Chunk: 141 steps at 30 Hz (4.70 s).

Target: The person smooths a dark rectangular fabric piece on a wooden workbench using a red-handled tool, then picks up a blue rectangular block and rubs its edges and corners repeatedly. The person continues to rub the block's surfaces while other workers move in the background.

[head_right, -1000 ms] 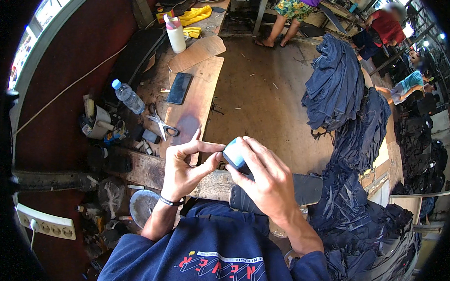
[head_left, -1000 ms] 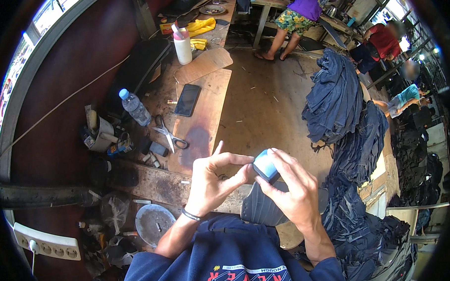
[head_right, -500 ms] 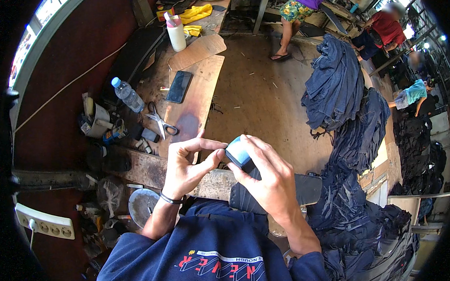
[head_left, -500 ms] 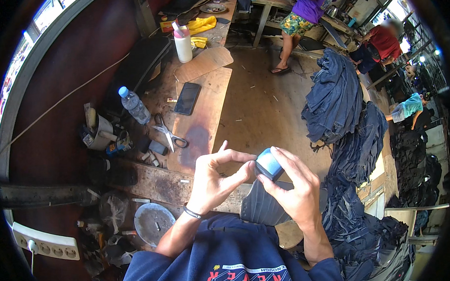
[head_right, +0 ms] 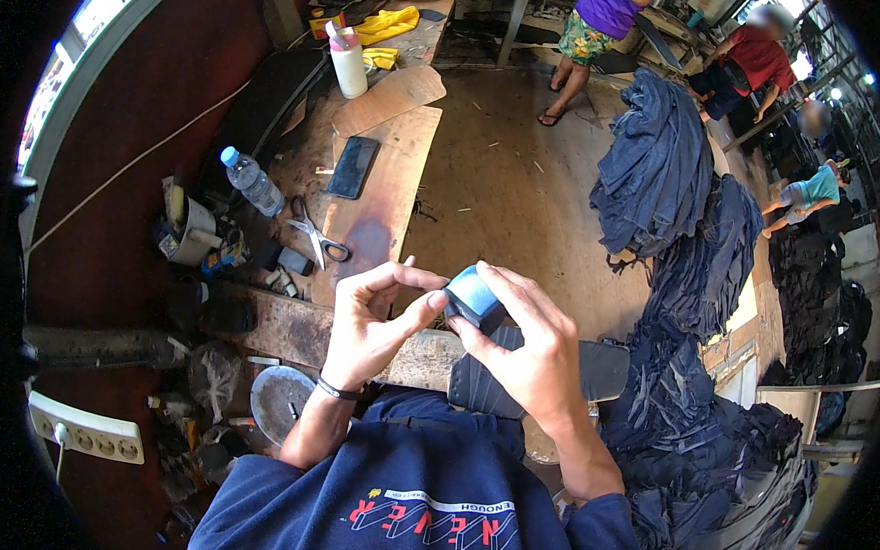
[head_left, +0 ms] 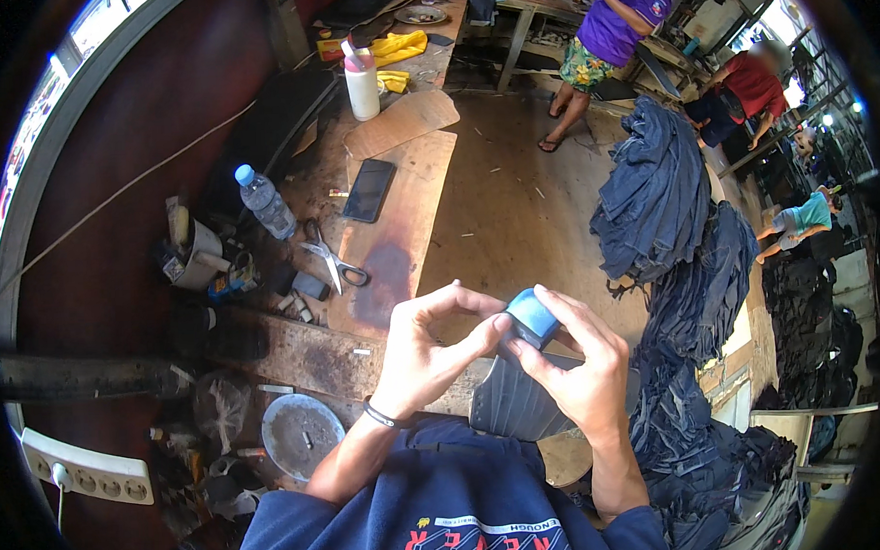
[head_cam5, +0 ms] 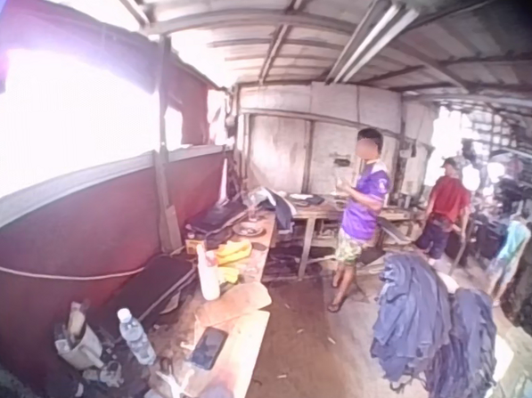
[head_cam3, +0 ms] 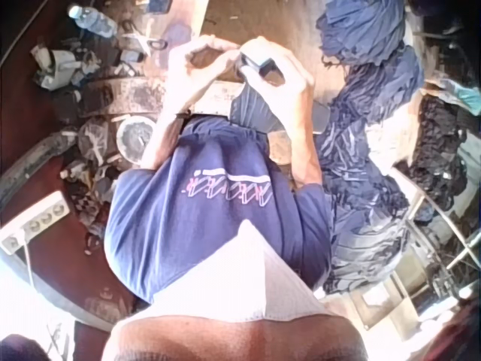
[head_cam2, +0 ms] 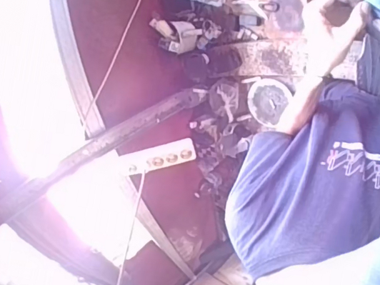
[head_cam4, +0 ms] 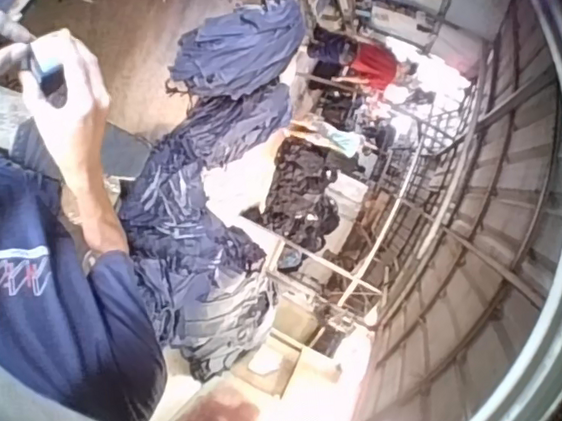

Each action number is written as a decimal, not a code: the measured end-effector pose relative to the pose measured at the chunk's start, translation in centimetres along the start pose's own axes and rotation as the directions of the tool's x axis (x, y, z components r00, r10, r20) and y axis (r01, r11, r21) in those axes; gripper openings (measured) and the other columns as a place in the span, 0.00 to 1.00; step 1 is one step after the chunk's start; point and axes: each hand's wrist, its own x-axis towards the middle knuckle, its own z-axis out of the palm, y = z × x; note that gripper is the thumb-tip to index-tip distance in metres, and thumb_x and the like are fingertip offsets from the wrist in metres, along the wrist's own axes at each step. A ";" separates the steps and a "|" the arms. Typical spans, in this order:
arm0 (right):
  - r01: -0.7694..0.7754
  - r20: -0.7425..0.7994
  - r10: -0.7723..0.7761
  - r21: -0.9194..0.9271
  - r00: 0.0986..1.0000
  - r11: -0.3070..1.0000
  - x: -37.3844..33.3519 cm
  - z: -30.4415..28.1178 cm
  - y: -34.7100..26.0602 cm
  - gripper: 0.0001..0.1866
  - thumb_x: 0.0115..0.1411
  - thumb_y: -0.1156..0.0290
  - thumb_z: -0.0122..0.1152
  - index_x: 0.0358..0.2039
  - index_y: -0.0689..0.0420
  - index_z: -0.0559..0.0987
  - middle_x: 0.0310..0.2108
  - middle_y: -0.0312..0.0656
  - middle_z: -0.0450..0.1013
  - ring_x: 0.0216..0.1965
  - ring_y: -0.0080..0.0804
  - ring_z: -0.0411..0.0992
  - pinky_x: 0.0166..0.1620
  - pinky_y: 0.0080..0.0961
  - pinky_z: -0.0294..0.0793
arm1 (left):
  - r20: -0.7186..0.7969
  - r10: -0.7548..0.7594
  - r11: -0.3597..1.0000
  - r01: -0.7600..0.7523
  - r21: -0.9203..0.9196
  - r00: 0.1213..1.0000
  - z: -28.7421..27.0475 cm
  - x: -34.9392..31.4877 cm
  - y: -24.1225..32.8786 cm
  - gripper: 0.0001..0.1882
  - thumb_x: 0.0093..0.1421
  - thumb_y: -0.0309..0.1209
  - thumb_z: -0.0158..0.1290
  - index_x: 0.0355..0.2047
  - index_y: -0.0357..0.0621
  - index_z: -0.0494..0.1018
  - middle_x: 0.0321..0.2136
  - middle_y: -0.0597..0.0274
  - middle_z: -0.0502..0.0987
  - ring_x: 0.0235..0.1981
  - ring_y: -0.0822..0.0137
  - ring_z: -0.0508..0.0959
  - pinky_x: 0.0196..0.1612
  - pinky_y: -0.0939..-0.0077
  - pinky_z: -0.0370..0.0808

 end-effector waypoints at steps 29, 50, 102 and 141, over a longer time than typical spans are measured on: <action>-0.349 0.256 0.255 0.446 0.932 0.824 -0.9 -0.7 1.5 0.29 0.57 0.78 0.78 0.59 0.66 0.80 0.49 0.49 0.83 0.47 0.32 0.83 0.48 0.30 0.88 | 0.080 -0.202 0.915 0.217 -0.340 0.976 0.4 -0.7 0.8 0.07 0.64 0.23 0.67 0.40 0.34 0.81 0.38 0.60 0.84 0.42 0.73 0.83 0.49 0.76 0.81; -0.317 -0.001 0.422 0.659 0.907 0.682 -1.4 3.1 1.1 0.18 0.76 0.62 0.60 0.53 0.65 0.82 0.31 0.24 0.72 0.29 0.10 0.62 0.30 0.14 0.58 | 0.167 0.291 0.956 -0.292 -0.022 0.942 1.4 -2.2 -3.2 0.57 0.55 0.60 0.70 0.74 0.38 0.61 0.74 0.45 0.62 0.76 0.51 0.60 0.75 0.52 0.57; -0.322 0.319 0.175 0.501 0.931 0.803 1.8 0.2 -3.3 0.10 0.59 0.87 0.63 0.42 0.71 0.85 0.40 0.44 0.78 0.38 0.22 0.78 0.43 0.17 0.79 | 0.068 -0.158 0.977 0.166 -0.133 0.985 0.0 -1.3 -0.8 0.37 0.76 0.60 0.33 0.31 0.39 0.74 0.23 0.67 0.74 0.28 0.75 0.71 0.33 0.75 0.65; -0.284 0.190 0.212 0.611 0.959 0.739 0.1 2.2 -2.1 0.08 0.64 0.83 0.65 0.42 0.67 0.87 0.38 0.41 0.78 0.38 0.22 0.76 0.43 0.19 0.77 | -0.051 -0.071 0.997 0.070 -0.015 0.996 0.7 -1.9 -2.1 0.34 0.73 0.58 0.34 0.33 0.38 0.73 0.28 0.61 0.76 0.33 0.71 0.74 0.38 0.72 0.68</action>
